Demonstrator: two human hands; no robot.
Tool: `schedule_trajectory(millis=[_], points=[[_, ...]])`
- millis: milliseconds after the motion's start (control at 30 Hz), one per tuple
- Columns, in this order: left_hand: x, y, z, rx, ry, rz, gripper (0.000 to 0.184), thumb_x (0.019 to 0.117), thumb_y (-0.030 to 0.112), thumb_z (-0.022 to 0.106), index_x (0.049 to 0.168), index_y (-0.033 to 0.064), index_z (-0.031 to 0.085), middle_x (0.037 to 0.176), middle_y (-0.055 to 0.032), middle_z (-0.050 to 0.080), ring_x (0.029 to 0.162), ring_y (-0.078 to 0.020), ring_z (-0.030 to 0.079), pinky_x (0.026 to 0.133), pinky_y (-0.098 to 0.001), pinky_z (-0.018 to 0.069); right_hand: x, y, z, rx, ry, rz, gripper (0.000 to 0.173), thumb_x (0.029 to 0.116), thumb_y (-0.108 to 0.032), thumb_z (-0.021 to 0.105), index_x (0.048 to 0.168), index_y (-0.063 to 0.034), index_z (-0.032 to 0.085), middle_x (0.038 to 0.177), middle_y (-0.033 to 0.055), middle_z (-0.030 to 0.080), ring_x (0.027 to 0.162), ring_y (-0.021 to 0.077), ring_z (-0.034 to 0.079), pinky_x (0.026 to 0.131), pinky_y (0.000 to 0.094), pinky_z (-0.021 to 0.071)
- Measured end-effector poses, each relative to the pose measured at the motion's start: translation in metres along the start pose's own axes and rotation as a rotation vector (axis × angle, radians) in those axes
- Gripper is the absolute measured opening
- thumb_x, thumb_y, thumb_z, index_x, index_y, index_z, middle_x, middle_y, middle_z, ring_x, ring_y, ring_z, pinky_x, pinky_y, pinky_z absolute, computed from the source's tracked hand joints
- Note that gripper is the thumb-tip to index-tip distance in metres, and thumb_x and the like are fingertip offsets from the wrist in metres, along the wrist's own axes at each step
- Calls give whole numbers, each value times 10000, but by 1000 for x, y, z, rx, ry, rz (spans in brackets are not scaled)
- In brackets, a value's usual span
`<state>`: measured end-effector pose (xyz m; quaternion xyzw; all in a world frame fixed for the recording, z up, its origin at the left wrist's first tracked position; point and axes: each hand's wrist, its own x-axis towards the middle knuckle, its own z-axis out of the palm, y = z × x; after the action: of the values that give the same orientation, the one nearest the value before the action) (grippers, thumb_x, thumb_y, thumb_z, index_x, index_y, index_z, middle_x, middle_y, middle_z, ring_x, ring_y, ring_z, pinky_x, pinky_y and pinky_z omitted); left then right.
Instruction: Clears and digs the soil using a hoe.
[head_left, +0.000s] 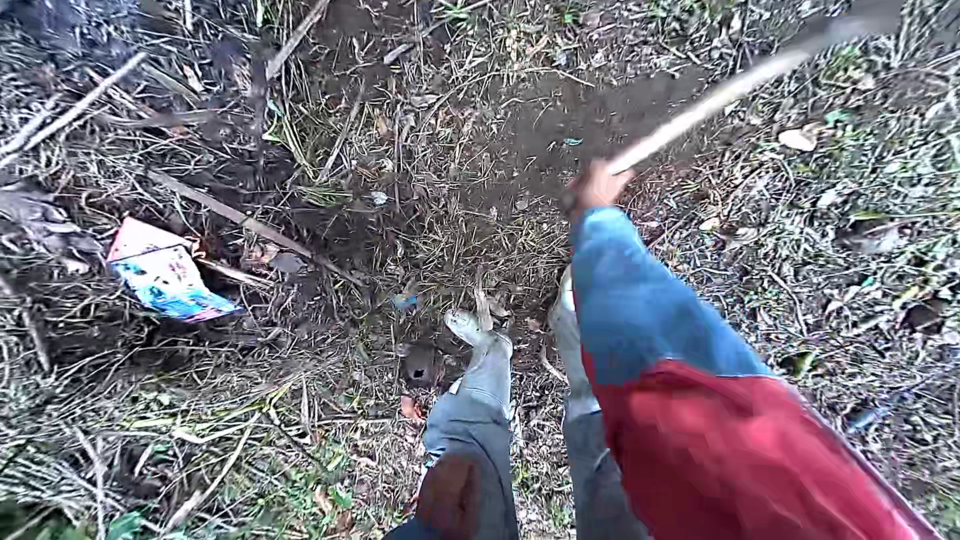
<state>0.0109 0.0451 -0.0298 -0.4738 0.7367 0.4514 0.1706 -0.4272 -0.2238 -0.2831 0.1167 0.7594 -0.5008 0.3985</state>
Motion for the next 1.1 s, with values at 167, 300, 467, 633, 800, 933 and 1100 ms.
schedule_trajectory(millis=[167, 300, 467, 633, 800, 933, 1100], points=[[16, -2, -14, -4, -78, 1, 335, 907, 271, 627, 1094, 29, 763, 981, -169, 756, 926, -349, 737, 836, -550, 595, -123, 149, -75, -1094, -510, 301, 874, 927, -258, 700, 1639, -146, 206, 1266, 255, 671, 1112, 421, 687, 953, 633, 543], [23, 2, -25, 22, -156, -60, 301, 886, 227, 679, 1098, 32, 763, 1026, -183, 754, 985, -371, 729, 884, -570, 581, -148, 127, -105, -847, -378, 336, 875, 903, -236, 719, 1628, -155, 236, 1210, 251, 672, 975, 392, 708, 826, 603, 591], [13, -3, -20, 17, -114, -79, 286, 882, 239, 652, 1052, 44, 773, 992, -156, 761, 949, -343, 739, 840, -555, 595, -57, 48, -28, -172, 48, 65, 903, 951, -191, 613, 1624, -151, 13, 989, 178, 624, 596, 238, 625, 541, 452, 585], [8, -11, -18, -29, -54, -102, 300, 909, 271, 629, 1061, 54, 769, 1033, -148, 761, 990, -319, 734, 874, -538, 593, -26, 76, 59, -169, -115, 72, 836, 969, -192, 621, 1593, -100, 73, 953, 194, 633, 586, 256, 645, 555, 449, 610], [13, -11, -17, -25, -83, -71, 328, 894, 286, 620, 1056, 45, 773, 1032, -144, 769, 998, -315, 741, 889, -533, 593, -166, 210, -58, -1236, -748, 323, 871, 919, -272, 715, 1629, -145, 225, 1271, 277, 658, 1127, 464, 671, 949, 667, 532], [8, -14, -7, -12, -44, -24, 323, 862, 293, 659, 1043, 52, 775, 981, -136, 769, 934, -315, 748, 838, -530, 605, -192, 176, -62, -1165, -677, 357, 830, 934, -258, 688, 1626, -142, 243, 1240, 248, 675, 1095, 421, 688, 937, 624, 551], [3, -13, -4, -38, -22, -82, 302, 879, 283, 654, 1051, 67, 777, 999, -128, 768, 957, -303, 744, 846, -521, 606, -84, 88, 43, -850, -397, 67, 789, 936, -231, 684, 1595, -131, 261, 1150, 277, 679, 952, 440, 703, 805, 647, 578]])
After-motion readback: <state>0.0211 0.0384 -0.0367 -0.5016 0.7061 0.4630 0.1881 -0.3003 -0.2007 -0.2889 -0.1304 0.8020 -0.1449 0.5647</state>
